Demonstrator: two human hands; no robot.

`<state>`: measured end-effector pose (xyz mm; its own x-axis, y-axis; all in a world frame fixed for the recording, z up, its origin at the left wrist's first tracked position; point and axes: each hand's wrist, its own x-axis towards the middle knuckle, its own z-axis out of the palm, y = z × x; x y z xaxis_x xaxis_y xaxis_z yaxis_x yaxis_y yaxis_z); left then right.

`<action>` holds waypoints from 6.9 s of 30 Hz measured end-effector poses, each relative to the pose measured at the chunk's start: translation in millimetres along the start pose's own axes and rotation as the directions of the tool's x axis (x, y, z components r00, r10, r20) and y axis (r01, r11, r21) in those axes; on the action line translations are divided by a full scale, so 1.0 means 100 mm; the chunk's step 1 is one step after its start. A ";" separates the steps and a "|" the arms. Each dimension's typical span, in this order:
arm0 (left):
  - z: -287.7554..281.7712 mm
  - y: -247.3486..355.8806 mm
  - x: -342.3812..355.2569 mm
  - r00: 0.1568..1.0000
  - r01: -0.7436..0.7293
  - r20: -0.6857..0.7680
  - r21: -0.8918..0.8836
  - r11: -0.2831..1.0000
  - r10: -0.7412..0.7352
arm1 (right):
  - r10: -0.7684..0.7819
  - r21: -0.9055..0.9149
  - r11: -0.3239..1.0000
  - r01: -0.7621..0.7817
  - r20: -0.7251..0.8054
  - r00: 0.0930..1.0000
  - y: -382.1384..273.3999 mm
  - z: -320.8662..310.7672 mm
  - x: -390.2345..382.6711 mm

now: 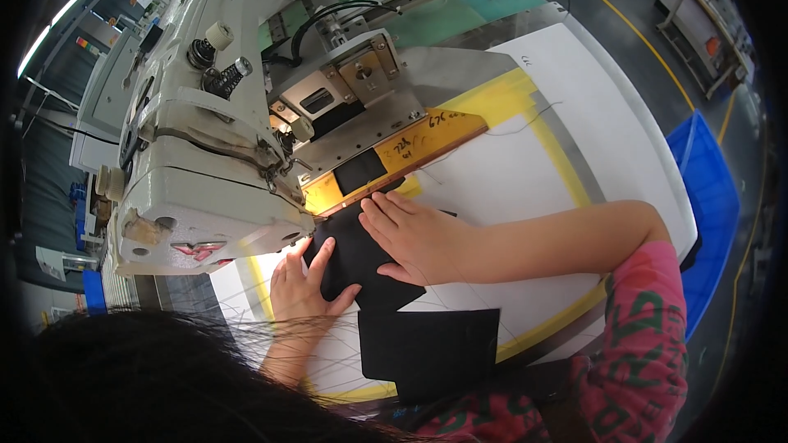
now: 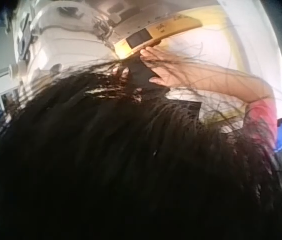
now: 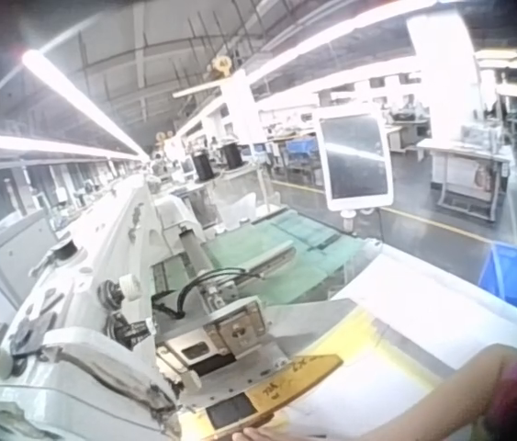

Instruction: Sewing pieces of black fabric using an industrial sewing machine.

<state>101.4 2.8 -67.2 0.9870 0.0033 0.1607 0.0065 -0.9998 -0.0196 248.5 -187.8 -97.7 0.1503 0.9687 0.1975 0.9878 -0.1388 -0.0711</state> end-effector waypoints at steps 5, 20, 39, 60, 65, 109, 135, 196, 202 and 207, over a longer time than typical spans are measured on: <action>-0.03 0.04 0.03 0.999 0.023 -0.035 -0.029 0.999 -0.024 | -0.032 -0.043 0.999 0.031 -0.043 0.999 0.04 -0.01 -0.01; -0.08 0.20 0.13 0.993 0.110 -0.037 -0.040 0.993 -0.112 | -0.092 0.324 0.935 0.145 -0.174 0.980 0.39 -0.13 -0.16; 0.04 0.67 0.56 0.963 -0.161 -0.258 -0.319 0.934 0.078 | -0.222 0.161 0.943 0.290 -0.345 0.912 0.79 -0.11 -0.05; 0.25 0.77 0.55 1.000 0.020 -0.017 -0.110 0.994 -0.023 | -0.265 0.003 0.958 0.288 -0.378 0.887 0.74 -0.01 -0.06; 0.25 0.77 0.54 0.999 0.026 -0.032 -0.100 0.995 -0.029 | -0.283 0.004 0.950 0.312 -0.411 0.867 0.74 0.01 -0.03; 0.27 0.82 0.60 1.000 0.007 -0.024 -0.020 1.000 -0.008 | 0.002 0.161 0.986 0.041 -0.254 0.967 0.60 -0.06 -0.34; 0.20 0.89 0.65 0.998 0.005 -0.069 -0.010 1.000 -0.005 | 0.018 0.219 0.974 0.066 -0.358 0.933 0.67 -0.08 -0.35; -0.49 -0.15 -0.81 0.882 -0.469 -0.171 -0.229 0.853 0.440 | 0.906 0.169 -0.045 -0.985 -0.409 -0.112 -0.09 -0.59 -4.68; -0.48 -0.30 -0.98 0.914 -0.397 -0.175 -0.207 0.894 0.366 | 0.967 0.161 -0.040 -0.986 -0.241 -0.079 -0.24 0.18 -4.88; -0.46 -0.44 -1.17 0.938 -0.327 -0.186 -0.192 0.925 0.293 | 0.986 0.178 -0.150 -0.972 -0.040 -0.160 -0.19 -0.01 -4.83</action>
<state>-22.0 45.9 -39.7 0.8976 -0.2935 0.3289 -0.3476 -0.9301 0.1188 156.9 -653.3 -190.4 0.9519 -0.2998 -0.0630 -0.3021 -0.8845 -0.3556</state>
